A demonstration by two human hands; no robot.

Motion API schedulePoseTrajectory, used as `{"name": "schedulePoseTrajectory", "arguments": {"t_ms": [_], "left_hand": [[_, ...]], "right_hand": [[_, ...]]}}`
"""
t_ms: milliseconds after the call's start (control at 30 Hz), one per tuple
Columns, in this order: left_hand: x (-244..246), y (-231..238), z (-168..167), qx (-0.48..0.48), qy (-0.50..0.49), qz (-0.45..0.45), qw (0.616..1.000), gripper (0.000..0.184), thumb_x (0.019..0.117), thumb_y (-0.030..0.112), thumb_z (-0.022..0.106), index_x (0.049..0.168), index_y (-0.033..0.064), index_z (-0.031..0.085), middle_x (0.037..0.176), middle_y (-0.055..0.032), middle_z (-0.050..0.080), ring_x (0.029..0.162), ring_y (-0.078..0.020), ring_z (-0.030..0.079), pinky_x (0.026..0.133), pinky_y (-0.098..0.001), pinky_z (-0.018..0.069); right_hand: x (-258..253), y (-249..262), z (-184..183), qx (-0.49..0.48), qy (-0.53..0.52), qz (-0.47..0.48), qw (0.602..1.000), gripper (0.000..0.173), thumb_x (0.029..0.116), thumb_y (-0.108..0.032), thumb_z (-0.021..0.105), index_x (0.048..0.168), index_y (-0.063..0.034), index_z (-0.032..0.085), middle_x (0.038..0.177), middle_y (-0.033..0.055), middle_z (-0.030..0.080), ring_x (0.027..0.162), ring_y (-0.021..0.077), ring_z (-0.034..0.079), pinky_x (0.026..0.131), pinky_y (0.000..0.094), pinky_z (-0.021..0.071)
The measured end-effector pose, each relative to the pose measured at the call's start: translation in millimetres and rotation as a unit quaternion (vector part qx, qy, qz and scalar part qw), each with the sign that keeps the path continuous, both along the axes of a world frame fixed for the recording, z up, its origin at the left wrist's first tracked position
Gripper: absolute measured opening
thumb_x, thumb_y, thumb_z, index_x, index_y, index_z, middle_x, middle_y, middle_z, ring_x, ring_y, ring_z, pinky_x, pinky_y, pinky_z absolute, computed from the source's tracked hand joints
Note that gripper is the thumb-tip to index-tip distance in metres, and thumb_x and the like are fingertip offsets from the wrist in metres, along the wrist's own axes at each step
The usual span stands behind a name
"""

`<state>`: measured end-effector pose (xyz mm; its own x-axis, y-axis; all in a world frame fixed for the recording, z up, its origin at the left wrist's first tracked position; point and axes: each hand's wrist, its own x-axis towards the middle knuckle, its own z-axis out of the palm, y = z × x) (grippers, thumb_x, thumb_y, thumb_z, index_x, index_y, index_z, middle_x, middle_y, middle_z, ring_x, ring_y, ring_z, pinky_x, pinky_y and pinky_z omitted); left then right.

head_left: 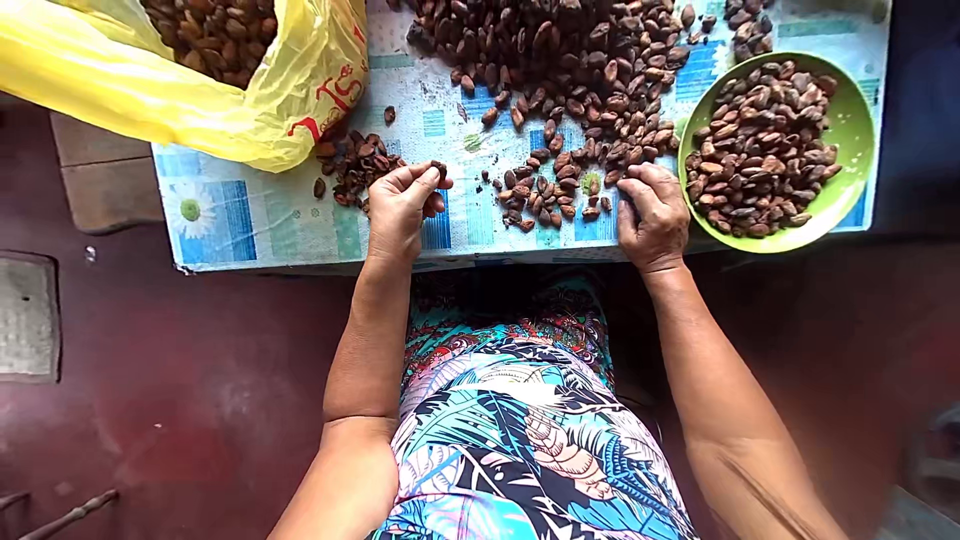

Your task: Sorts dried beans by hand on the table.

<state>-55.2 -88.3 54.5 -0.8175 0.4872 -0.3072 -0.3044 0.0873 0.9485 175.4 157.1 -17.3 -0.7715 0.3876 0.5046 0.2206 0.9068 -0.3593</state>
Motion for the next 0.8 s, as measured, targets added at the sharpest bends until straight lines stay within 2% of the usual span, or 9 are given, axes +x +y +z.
{"name": "schedulePoseTrajectory", "arguments": {"t_ms": [167,300,467,633,700,733,767,800], "left_hand": [[-1,-1,1,0.022,-0.076,0.012,0.997,0.018,0.1062,0.003,0.049,0.105,0.0012,0.066,0.078,-0.0014,0.074,0.056,-0.0035,0.063,0.054,-0.0164,0.0535],[2,-2,0,0.037,-0.095,0.018,0.995,0.019,0.1068,0.003,0.044,0.101,0.0047,0.062,0.075,0.0007,0.07,0.056,-0.0032,0.063,0.055,-0.016,0.0542],[3,-4,-3,0.024,-0.031,-0.012,0.999,0.02,0.1081,0.005,0.033,0.101,0.0102,0.051,0.075,0.0061,0.056,0.059,-0.0017,0.055,0.06,-0.016,0.0511],[3,-8,-8,-0.037,0.082,-0.053,0.995,0.018,0.1063,0.007,0.03,0.104,0.007,0.048,0.078,0.0063,0.047,0.061,-0.0008,0.049,0.064,-0.0179,0.0479],[0,-11,-10,-0.134,0.179,-0.062,0.973,0.023,0.1064,0.009,0.031,0.11,0.0007,0.052,0.084,-0.0005,0.05,0.065,-0.0043,0.051,0.067,-0.021,0.0484],[-4,-14,-11,-0.201,0.254,-0.063,0.944,0.03,0.106,0.009,0.032,0.116,-0.0061,0.056,0.092,-0.0103,0.057,0.074,-0.0124,0.056,0.073,-0.0283,0.0496],[-9,-18,-10,-0.261,0.327,-0.065,0.906,0.034,0.1056,0.008,0.035,0.121,-0.0111,0.059,0.105,-0.0228,0.064,0.09,-0.0256,0.063,0.085,-0.0392,0.0512],[-16,-22,-7,-0.314,0.377,-0.073,0.868,0.035,0.1052,0.007,0.039,0.122,-0.0125,0.062,0.118,-0.0304,0.065,0.109,-0.0373,0.065,0.099,-0.0484,0.0492]], "right_hand": [[0,-1,0,0.0,0.002,-0.005,1.0,0.029,0.0982,-0.008,0.05,0.112,0.0022,0.074,0.126,0.0242,0.069,0.126,0.0415,0.062,0.112,0.0467,0.0446],[1,0,0,-0.001,0.0,-0.003,1.0,0.03,0.0984,-0.008,0.049,0.112,0.0022,0.074,0.127,0.024,0.069,0.126,0.0414,0.062,0.112,0.047,0.0443],[1,0,-1,0.002,0.005,-0.001,1.0,0.03,0.0985,-0.008,0.05,0.112,0.002,0.074,0.126,0.0242,0.069,0.126,0.0415,0.062,0.112,0.0467,0.0446],[1,0,0,0.001,0.003,-0.002,1.0,0.03,0.0984,-0.009,0.05,0.112,0.0021,0.074,0.126,0.024,0.069,0.126,0.0413,0.062,0.112,0.0471,0.0447],[1,0,-1,0.006,0.006,-0.004,1.0,0.03,0.0986,-0.009,0.05,0.112,0.0016,0.074,0.126,0.0236,0.069,0.126,0.0409,0.062,0.112,0.0468,0.0446],[1,0,-1,0.006,0.008,-0.005,1.0,0.03,0.0984,-0.008,0.05,0.112,0.0016,0.074,0.126,0.0235,0.069,0.126,0.0409,0.062,0.112,0.0466,0.0445],[1,0,-1,0.006,0.008,-0.006,1.0,0.03,0.0982,-0.008,0.05,0.112,0.0018,0.074,0.126,0.0234,0.07,0.126,0.0408,0.062,0.112,0.0466,0.0445],[1,0,-1,0.005,0.008,-0.007,1.0,0.03,0.0983,-0.008,0.05,0.111,0.0018,0.074,0.126,0.0235,0.07,0.126,0.0409,0.062,0.112,0.0466,0.0446]]}}
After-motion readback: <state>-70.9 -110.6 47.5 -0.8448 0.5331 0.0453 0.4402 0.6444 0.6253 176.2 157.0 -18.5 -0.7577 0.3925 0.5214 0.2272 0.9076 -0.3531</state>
